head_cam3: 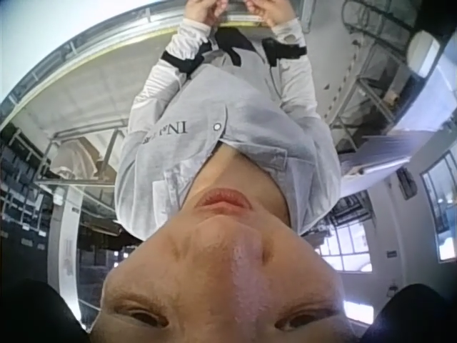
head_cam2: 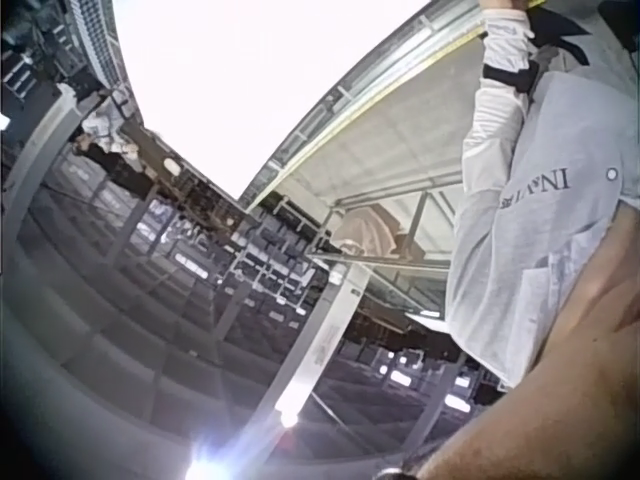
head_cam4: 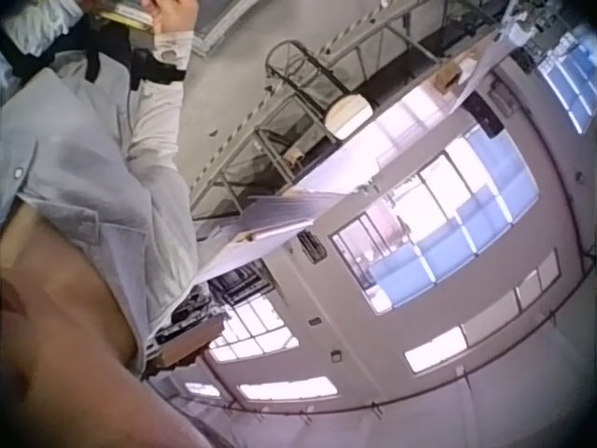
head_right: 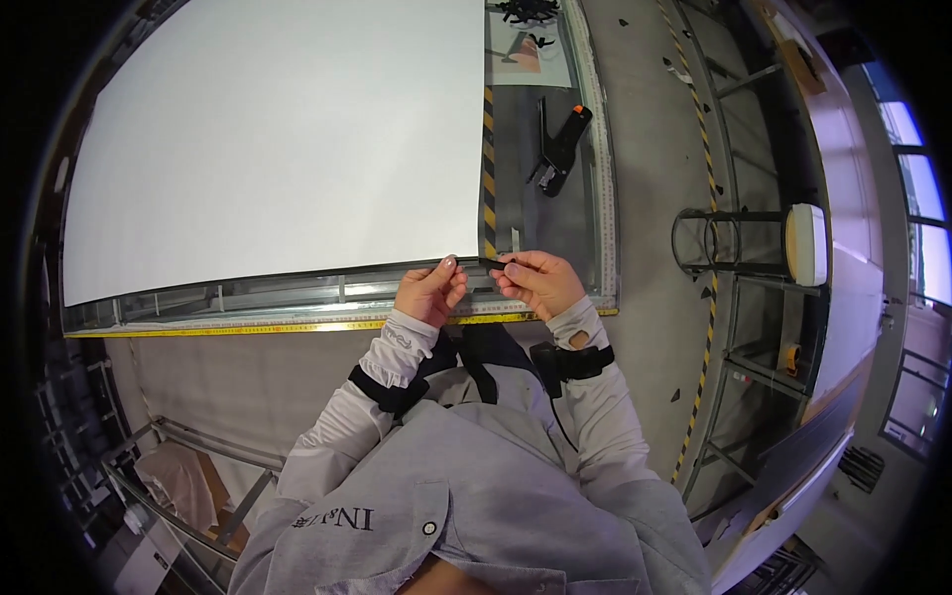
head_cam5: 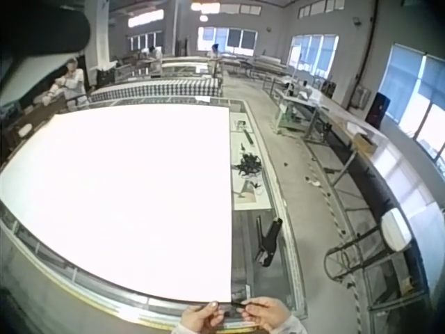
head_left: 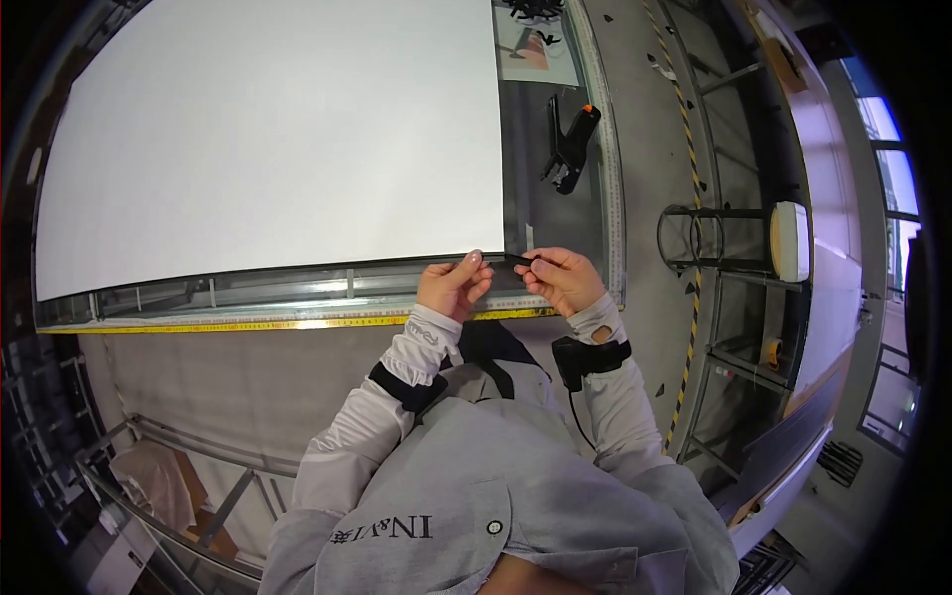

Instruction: Installing a large white panel onto a frame and securing it with fasteners and tools.

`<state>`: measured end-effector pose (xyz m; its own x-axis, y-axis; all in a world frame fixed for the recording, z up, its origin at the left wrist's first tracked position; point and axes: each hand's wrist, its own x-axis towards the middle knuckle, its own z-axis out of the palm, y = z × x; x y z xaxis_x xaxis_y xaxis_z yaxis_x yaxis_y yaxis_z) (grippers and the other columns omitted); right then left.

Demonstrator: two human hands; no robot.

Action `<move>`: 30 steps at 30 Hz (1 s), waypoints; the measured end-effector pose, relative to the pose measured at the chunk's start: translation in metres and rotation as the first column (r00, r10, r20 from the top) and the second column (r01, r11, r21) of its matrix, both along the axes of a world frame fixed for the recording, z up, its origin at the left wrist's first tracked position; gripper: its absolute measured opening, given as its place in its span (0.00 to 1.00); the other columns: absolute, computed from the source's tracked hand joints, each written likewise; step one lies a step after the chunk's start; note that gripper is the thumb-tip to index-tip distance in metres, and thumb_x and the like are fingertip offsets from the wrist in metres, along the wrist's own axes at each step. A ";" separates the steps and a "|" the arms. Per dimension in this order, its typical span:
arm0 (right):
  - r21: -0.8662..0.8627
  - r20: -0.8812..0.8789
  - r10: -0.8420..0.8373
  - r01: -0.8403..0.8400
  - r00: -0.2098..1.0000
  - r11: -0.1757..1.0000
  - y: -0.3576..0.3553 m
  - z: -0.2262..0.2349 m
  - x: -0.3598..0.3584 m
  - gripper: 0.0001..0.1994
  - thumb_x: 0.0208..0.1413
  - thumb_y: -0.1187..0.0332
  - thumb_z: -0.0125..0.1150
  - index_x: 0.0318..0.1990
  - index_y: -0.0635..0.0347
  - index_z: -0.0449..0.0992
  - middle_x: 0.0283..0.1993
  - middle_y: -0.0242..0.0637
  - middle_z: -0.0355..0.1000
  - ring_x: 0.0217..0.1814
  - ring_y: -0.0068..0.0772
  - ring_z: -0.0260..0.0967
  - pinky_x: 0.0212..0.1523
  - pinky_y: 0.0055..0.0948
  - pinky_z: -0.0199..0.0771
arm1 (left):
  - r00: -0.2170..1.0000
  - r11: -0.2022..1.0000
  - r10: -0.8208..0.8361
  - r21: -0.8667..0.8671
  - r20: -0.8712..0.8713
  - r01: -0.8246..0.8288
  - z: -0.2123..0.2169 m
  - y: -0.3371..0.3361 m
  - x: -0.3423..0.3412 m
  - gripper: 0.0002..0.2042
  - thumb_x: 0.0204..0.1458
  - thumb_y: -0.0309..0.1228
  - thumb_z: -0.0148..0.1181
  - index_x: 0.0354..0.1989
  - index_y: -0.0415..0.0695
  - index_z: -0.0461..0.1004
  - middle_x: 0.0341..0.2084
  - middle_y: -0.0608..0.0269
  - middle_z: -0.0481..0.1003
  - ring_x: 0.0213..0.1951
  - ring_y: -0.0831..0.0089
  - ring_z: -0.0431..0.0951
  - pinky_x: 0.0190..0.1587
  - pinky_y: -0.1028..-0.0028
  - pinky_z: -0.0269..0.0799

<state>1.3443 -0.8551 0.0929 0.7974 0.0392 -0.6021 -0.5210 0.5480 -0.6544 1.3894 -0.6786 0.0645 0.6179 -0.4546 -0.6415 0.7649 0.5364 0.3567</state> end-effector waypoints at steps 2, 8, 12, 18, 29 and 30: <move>0.026 0.001 0.008 -0.008 1.000 1.000 -0.001 0.002 0.001 0.10 0.46 0.75 0.48 0.37 0.71 0.64 0.31 0.42 0.67 0.29 0.23 0.66 0.31 0.17 0.68 | 1.000 1.000 -0.006 0.008 -0.002 0.006 0.000 0.001 0.000 0.05 0.42 0.26 0.53 0.25 0.37 0.69 0.20 0.61 0.70 0.22 0.77 0.71 0.23 0.84 0.70; 0.072 -0.076 0.001 0.004 0.997 0.997 0.004 0.001 0.003 0.09 0.47 0.76 0.46 0.36 0.71 0.64 0.30 0.43 0.67 0.27 0.21 0.65 0.29 0.13 0.69 | 1.000 1.000 -0.015 0.013 0.021 0.014 -0.002 0.002 -0.004 0.05 0.41 0.25 0.54 0.25 0.37 0.69 0.19 0.61 0.70 0.22 0.78 0.71 0.23 0.85 0.70; -0.032 -0.056 -0.011 0.009 0.998 0.999 0.009 0.006 0.008 0.09 0.46 0.76 0.48 0.35 0.71 0.65 0.29 0.41 0.67 0.28 0.23 0.66 0.29 0.14 0.69 | 0.999 1.000 0.006 -0.006 0.041 -0.006 -0.005 0.001 -0.006 0.05 0.41 0.25 0.54 0.25 0.37 0.69 0.20 0.62 0.70 0.24 0.77 0.71 0.24 0.83 0.70; -0.190 -0.023 0.059 -0.062 0.998 0.980 0.021 0.007 0.017 0.11 0.43 0.74 0.52 0.34 0.72 0.65 0.29 0.40 0.67 0.29 0.27 0.67 0.30 0.19 0.70 | 0.997 0.997 0.074 -0.031 0.027 -0.073 -0.003 -0.004 -0.002 0.05 0.41 0.24 0.53 0.26 0.36 0.68 0.23 0.60 0.69 0.29 0.73 0.71 0.28 0.79 0.71; -0.111 -0.060 -0.050 0.043 0.997 0.993 0.037 -0.003 0.011 0.08 0.45 0.74 0.50 0.32 0.72 0.66 0.27 0.41 0.67 0.26 0.25 0.67 0.28 0.18 0.70 | 0.978 0.962 0.186 -0.186 -0.094 -0.200 -0.014 -0.002 -0.004 0.07 0.46 0.28 0.48 0.21 0.37 0.65 0.20 0.57 0.70 0.26 0.69 0.73 0.29 0.77 0.72; -0.120 -0.081 -0.061 0.051 0.995 0.991 0.037 -0.004 0.010 0.08 0.45 0.74 0.50 0.31 0.72 0.66 0.27 0.41 0.67 0.26 0.25 0.67 0.28 0.18 0.70 | 0.983 0.972 0.170 -0.149 -0.074 -0.180 -0.016 0.000 -0.005 0.08 0.45 0.28 0.48 0.22 0.36 0.66 0.20 0.53 0.70 0.24 0.69 0.73 0.27 0.78 0.72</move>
